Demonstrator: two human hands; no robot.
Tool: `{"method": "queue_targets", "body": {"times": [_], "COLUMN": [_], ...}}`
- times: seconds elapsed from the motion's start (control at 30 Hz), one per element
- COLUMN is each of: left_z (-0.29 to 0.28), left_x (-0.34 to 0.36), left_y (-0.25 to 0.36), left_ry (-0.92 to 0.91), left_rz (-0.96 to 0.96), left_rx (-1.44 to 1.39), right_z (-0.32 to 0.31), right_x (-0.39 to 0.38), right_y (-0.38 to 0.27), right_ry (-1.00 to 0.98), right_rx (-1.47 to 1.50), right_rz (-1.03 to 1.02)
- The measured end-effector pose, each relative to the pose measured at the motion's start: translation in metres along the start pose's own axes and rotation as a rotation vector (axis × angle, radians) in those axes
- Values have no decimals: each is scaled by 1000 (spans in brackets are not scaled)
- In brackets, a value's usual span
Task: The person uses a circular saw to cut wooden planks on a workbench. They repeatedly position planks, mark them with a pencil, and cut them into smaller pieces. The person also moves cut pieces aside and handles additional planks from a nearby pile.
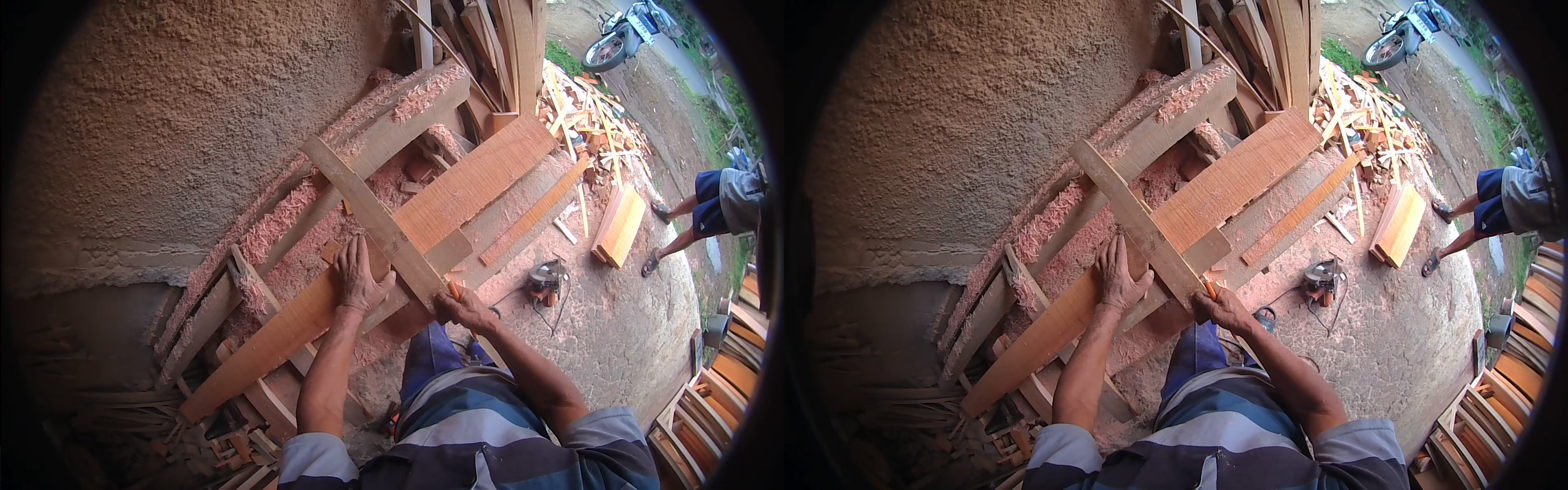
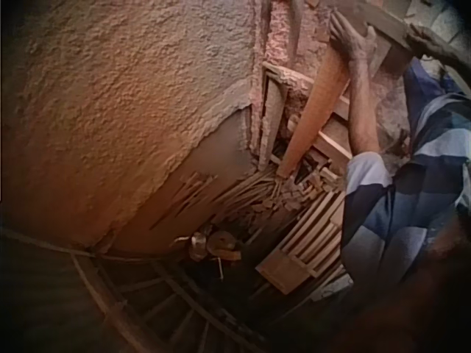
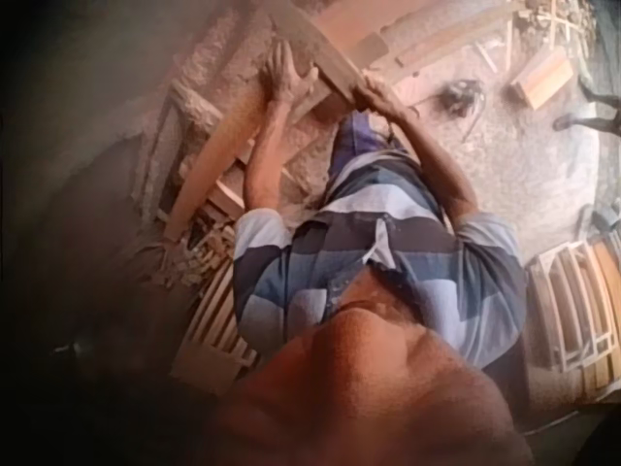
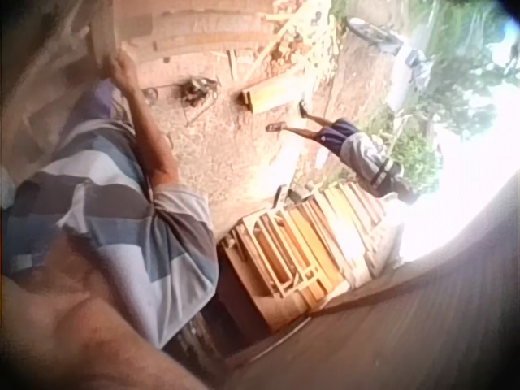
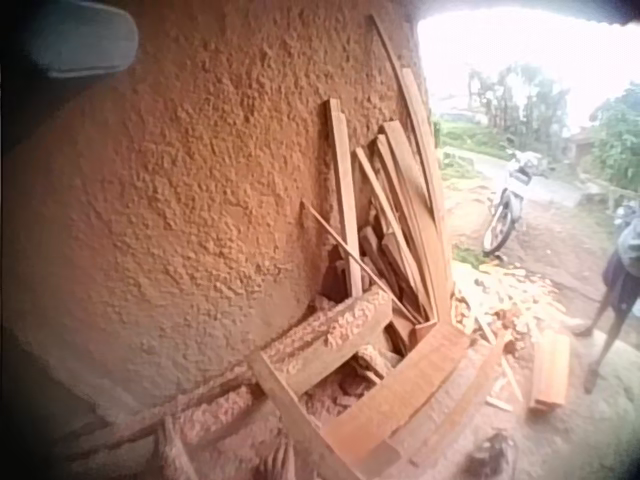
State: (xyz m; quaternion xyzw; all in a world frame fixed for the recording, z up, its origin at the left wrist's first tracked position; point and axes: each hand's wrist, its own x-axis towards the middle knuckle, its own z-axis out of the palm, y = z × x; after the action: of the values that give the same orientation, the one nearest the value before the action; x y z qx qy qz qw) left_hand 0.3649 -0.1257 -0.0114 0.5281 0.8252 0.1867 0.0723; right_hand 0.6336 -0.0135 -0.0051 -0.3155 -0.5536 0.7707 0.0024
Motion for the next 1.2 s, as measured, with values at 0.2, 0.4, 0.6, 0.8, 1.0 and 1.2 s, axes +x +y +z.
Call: {"method": "queue_targets", "body": {"times": [0.2, 0.4, 0.6, 0.8, 1.0, 1.2], "left_z": [-3, -5, -4, -1, 1, 7], "left_x": [1, 3, 1, 1, 1, 0], "left_y": [3, 6, 6, 6, 5, 0], "left_ry": [16, 32, 33, 6, -2, 50], "left_rz": [8, 1, 0, -36, -62, -21], "left_rx": [25, 33, 39, 38, 26, 55], "right_z": [-1, 1, 0, -11, -38, -29], "right_x": [-3, -4, -3, -3, -14, 43], "right_y": [-7, -12, -10, -18, -71, -116], "right_ry": [15, 25, 28, 78, 477, 389], "right_rx": [-26, 66, 61, -267, -684, -138], "right_rz": [25, 13, 43, 35, -62, -225]}}
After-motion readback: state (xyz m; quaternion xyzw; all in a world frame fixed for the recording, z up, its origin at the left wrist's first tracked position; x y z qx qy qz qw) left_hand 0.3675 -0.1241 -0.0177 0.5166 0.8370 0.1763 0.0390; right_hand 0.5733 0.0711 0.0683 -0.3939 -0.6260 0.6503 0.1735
